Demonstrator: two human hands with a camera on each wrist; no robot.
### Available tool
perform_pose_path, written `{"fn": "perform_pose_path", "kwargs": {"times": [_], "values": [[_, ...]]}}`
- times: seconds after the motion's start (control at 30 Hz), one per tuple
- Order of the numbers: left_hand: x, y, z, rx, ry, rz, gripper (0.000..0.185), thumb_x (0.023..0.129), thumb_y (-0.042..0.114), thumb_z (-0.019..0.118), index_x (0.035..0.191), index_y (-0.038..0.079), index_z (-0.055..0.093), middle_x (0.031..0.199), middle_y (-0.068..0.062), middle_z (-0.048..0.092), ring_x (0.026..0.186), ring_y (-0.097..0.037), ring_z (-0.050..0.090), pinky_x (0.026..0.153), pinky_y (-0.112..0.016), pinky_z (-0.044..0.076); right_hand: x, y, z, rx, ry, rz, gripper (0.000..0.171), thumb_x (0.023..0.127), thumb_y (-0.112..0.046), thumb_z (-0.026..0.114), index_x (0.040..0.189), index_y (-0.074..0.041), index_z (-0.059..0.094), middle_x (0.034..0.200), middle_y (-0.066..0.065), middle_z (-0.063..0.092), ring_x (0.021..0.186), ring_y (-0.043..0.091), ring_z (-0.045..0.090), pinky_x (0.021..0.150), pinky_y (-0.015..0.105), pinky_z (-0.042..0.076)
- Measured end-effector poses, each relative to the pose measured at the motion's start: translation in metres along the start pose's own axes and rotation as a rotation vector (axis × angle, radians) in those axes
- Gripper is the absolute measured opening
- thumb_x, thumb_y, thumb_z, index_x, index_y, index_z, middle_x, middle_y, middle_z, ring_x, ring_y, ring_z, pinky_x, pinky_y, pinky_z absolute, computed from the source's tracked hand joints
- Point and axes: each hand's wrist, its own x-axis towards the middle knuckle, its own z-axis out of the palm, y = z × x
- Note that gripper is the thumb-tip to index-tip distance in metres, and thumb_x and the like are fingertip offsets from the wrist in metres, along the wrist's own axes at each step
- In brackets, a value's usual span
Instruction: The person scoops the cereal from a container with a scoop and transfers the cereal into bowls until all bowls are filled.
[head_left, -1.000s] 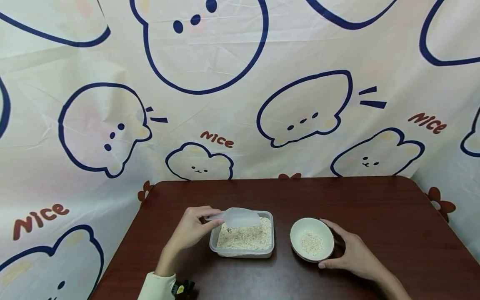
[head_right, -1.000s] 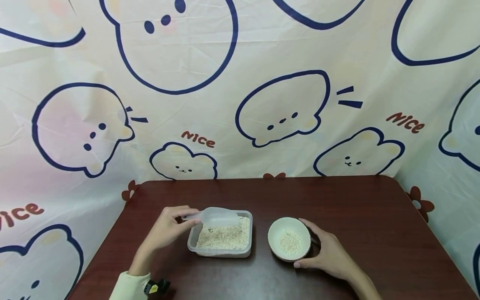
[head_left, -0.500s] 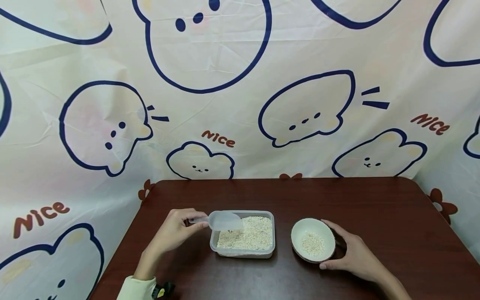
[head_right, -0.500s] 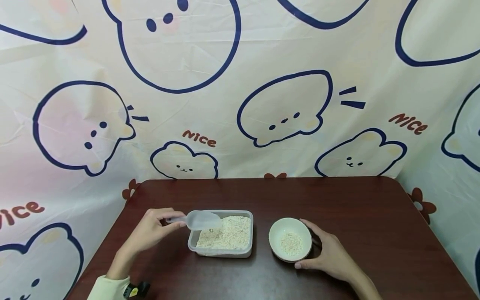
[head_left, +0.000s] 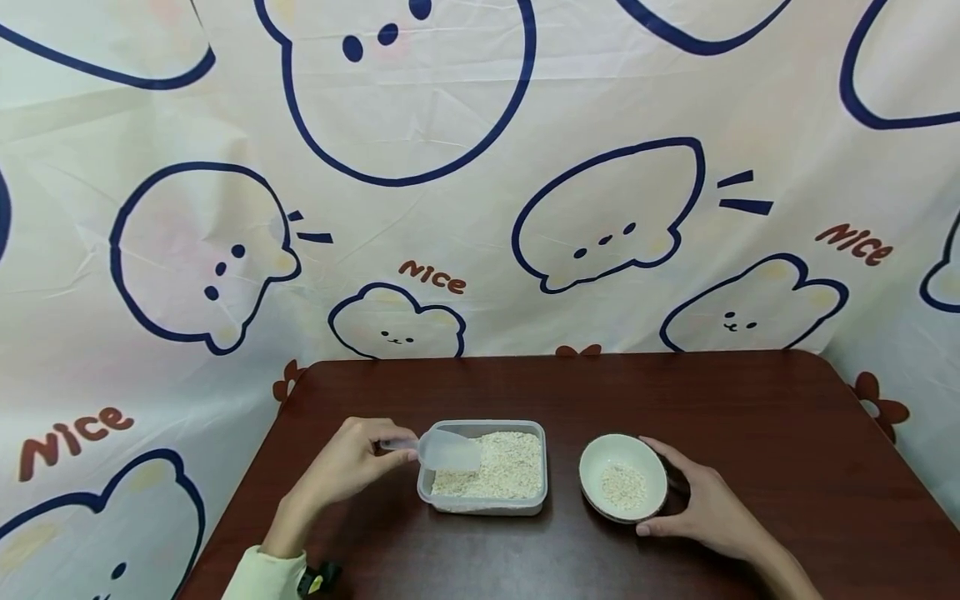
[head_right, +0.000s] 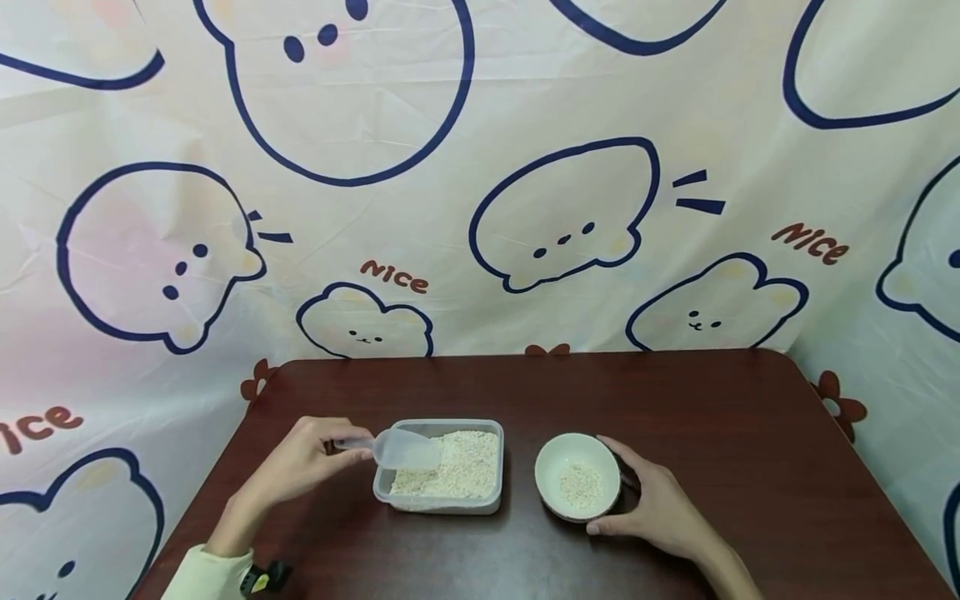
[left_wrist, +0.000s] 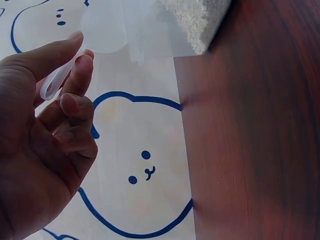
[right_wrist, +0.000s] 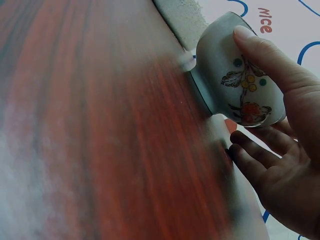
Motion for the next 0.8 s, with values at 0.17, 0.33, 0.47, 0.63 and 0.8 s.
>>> {"fn": "perform_pose_path", "kwargs": {"times": [0.17,0.33,0.47,0.63,0.8], "values": [[0.003,0.0,0.004,0.015,-0.024,0.001,0.015,0.096,0.023,0.083,0.109,0.015,0.085,0.086,0.013,0.075,0.068,-0.002,0.055,0.061,-0.023,0.05,0.001,0.0,0.001,0.011,0.006,-0.016,0.115,0.065,-0.053,0.102,0.162,-0.025,0.046,0.152,0.008,0.063,0.135,0.006,0.058,0.099,0.021,0.053],[0.005,0.0,0.011,0.001,-0.032,0.033,0.019,0.096,0.025,0.083,0.112,0.015,0.085,0.086,0.012,0.075,0.067,-0.001,0.053,0.06,-0.022,0.048,0.001,0.001,0.001,0.023,0.008,-0.022,0.115,0.065,-0.052,0.102,0.162,-0.025,0.046,0.152,0.008,0.063,0.135,0.002,0.057,0.1,0.019,0.052],[0.008,0.0,0.019,-0.024,-0.042,0.056,0.018,0.097,0.024,0.082,0.111,0.014,0.085,0.086,0.011,0.075,0.068,-0.001,0.053,0.061,-0.022,0.049,0.001,0.0,0.001,0.016,0.01,-0.021,0.116,0.065,-0.052,0.102,0.162,-0.023,0.047,0.152,0.008,0.063,0.134,0.002,0.057,0.099,0.02,0.052],[0.015,0.004,0.031,-0.023,-0.068,0.099,0.017,0.098,0.025,0.081,0.111,0.014,0.086,0.092,0.007,0.078,0.074,0.001,0.059,0.064,-0.021,0.051,0.001,0.0,0.001,0.023,0.011,-0.025,0.116,0.065,-0.051,0.102,0.162,-0.022,0.047,0.151,0.009,0.064,0.133,0.002,0.058,0.099,0.019,0.052],[0.022,0.01,0.043,-0.027,-0.059,0.143,0.017,0.097,0.022,0.082,0.109,0.012,0.085,0.105,0.001,0.083,0.082,0.001,0.065,0.069,-0.022,0.055,0.0,0.0,0.002,0.02,0.016,-0.031,0.116,0.064,-0.051,0.103,0.162,-0.023,0.047,0.15,0.007,0.065,0.133,0.0,0.058,0.1,0.018,0.051]]}}
